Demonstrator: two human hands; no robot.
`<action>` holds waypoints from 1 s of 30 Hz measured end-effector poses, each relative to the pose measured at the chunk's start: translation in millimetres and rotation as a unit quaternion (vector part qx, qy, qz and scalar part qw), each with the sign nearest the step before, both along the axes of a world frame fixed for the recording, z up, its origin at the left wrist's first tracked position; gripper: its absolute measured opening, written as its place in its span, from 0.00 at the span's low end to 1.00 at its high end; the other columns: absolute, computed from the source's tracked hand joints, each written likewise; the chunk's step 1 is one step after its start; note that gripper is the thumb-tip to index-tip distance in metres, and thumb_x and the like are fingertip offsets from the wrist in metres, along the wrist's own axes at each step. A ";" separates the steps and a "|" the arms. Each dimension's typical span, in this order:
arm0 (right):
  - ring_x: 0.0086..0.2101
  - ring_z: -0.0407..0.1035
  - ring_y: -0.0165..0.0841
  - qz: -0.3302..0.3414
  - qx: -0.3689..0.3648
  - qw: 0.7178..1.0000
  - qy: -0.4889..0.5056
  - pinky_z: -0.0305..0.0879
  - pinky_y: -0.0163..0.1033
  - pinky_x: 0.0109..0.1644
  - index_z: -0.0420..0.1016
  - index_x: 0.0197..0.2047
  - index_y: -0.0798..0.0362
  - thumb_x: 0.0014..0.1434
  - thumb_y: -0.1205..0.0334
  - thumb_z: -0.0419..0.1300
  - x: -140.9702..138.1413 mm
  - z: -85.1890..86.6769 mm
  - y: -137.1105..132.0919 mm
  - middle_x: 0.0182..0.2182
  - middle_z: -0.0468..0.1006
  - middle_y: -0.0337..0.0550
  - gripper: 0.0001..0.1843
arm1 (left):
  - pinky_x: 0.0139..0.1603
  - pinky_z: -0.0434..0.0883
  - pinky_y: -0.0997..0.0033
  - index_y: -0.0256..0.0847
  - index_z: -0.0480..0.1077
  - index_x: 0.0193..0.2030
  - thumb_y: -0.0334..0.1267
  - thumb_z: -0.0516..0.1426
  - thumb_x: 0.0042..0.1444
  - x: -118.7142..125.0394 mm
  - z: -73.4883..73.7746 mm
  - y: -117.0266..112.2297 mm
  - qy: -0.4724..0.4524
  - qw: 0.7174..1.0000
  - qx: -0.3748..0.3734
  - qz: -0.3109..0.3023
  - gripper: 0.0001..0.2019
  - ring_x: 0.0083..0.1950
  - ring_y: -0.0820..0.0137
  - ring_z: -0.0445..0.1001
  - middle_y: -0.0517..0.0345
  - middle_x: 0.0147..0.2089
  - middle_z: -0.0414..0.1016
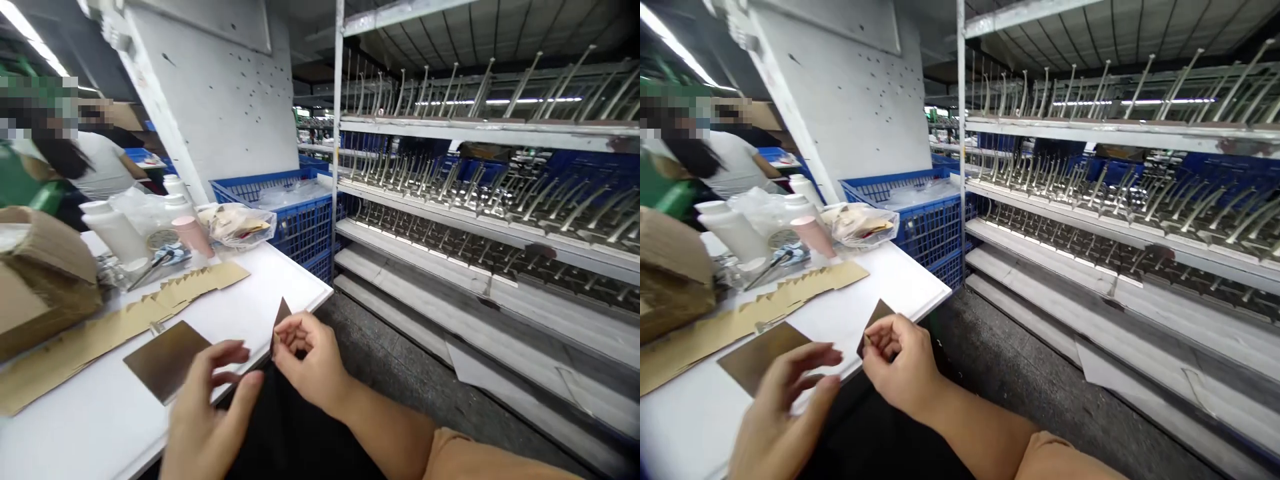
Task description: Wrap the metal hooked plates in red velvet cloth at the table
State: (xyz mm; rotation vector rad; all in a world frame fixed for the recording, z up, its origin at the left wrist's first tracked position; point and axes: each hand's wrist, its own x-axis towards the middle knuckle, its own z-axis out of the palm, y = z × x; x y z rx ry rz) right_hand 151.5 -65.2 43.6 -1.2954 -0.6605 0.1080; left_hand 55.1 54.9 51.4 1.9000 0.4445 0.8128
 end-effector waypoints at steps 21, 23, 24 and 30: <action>0.29 0.67 0.27 0.047 -0.007 0.994 0.099 0.65 0.33 0.34 0.64 0.49 0.47 0.54 0.56 0.65 1.2 -30.9 23.3 0.34 0.72 0.37 0.21 | 0.36 0.68 0.76 0.36 0.65 0.31 0.40 0.58 0.53 17.8 -21.5 19.4 -0.113 0.936 -0.298 -0.149 0.09 0.33 0.75 0.68 0.58 0.32 0.69; 0.33 0.68 0.30 0.080 -0.037 0.993 0.079 0.66 0.35 0.38 0.67 0.44 0.50 0.53 0.55 0.65 -1.1 -36.5 33.6 0.34 0.73 0.40 0.18 | 0.37 0.69 0.76 0.36 0.66 0.31 0.39 0.58 0.54 14.9 -21.0 22.1 -0.132 0.942 -0.280 -0.131 0.08 0.35 0.73 0.69 0.56 0.34 0.70; 0.34 0.68 0.31 0.089 -0.052 0.992 0.067 0.66 0.36 0.38 0.69 0.41 0.51 0.53 0.54 0.65 -2.1 -38.4 37.9 0.35 0.73 0.41 0.15 | 0.37 0.69 0.76 0.36 0.66 0.31 0.38 0.58 0.54 13.2 -20.5 23.6 -0.136 0.947 -0.265 -0.117 0.07 0.37 0.72 0.70 0.55 0.35 0.71; 0.37 0.67 0.34 0.070 -0.068 0.995 -0.033 0.64 0.37 0.38 0.70 0.44 0.50 0.52 0.55 0.65 -4.3 -35.7 52.8 0.40 0.71 0.43 0.17 | 0.42 0.72 0.71 0.37 0.71 0.32 0.34 0.57 0.53 3.3 -21.5 33.9 -0.144 0.969 -0.185 -0.079 0.03 0.43 0.67 0.72 0.51 0.39 0.73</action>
